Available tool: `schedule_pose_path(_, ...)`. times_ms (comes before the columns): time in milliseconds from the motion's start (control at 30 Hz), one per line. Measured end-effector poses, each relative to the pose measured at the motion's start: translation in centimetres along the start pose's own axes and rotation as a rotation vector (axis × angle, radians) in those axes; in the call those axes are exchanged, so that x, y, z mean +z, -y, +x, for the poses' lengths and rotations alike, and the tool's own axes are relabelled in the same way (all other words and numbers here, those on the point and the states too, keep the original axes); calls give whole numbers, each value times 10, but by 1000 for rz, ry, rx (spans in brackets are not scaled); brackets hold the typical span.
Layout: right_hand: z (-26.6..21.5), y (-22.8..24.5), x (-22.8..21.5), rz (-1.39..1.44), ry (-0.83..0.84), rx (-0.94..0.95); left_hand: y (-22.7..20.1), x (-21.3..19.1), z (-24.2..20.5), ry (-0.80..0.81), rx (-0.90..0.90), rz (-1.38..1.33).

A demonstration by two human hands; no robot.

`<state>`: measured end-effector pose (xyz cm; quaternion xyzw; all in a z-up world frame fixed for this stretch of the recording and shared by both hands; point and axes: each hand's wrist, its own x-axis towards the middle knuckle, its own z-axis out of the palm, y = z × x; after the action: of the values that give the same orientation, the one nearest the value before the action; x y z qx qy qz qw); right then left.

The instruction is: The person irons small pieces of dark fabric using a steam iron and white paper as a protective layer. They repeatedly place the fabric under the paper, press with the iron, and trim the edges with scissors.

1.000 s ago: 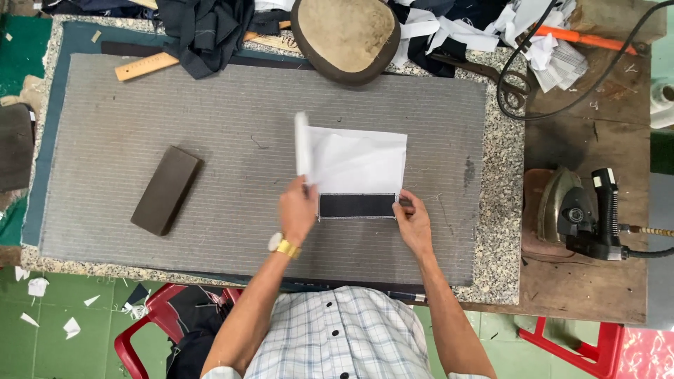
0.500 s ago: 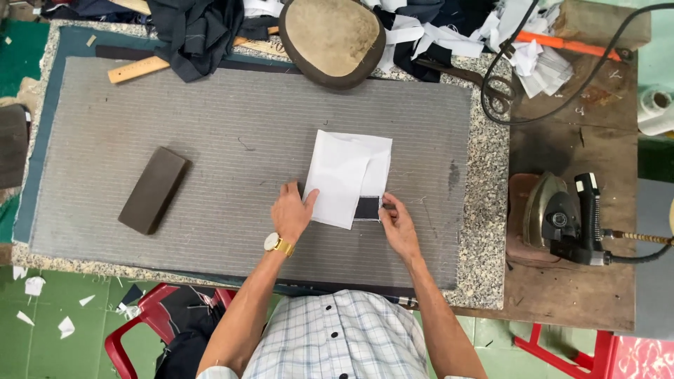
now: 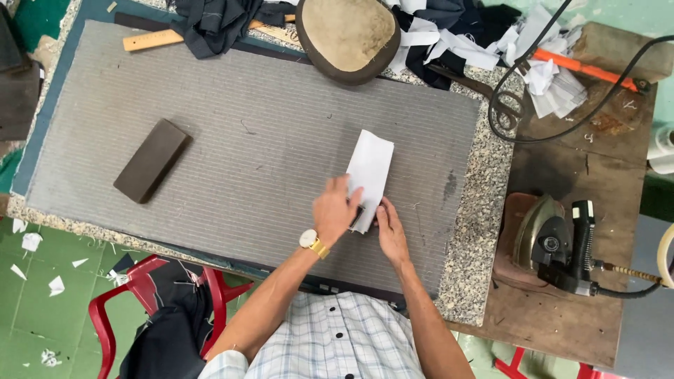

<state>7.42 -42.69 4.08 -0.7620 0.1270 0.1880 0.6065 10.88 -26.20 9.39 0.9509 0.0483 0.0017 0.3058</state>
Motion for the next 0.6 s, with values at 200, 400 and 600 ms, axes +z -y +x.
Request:
schedule_pose_path(200,8,7,14,-90,22,-33,43,58,7,113,-217,132)
schedule_pose_path(400,31,-57,16,-402,-24,-70,69,91,-36,65,-346,-376)
schedule_pose_path(600,-23,-7,93,-300,311,-305,123,7,-127,-169,-599,-955)
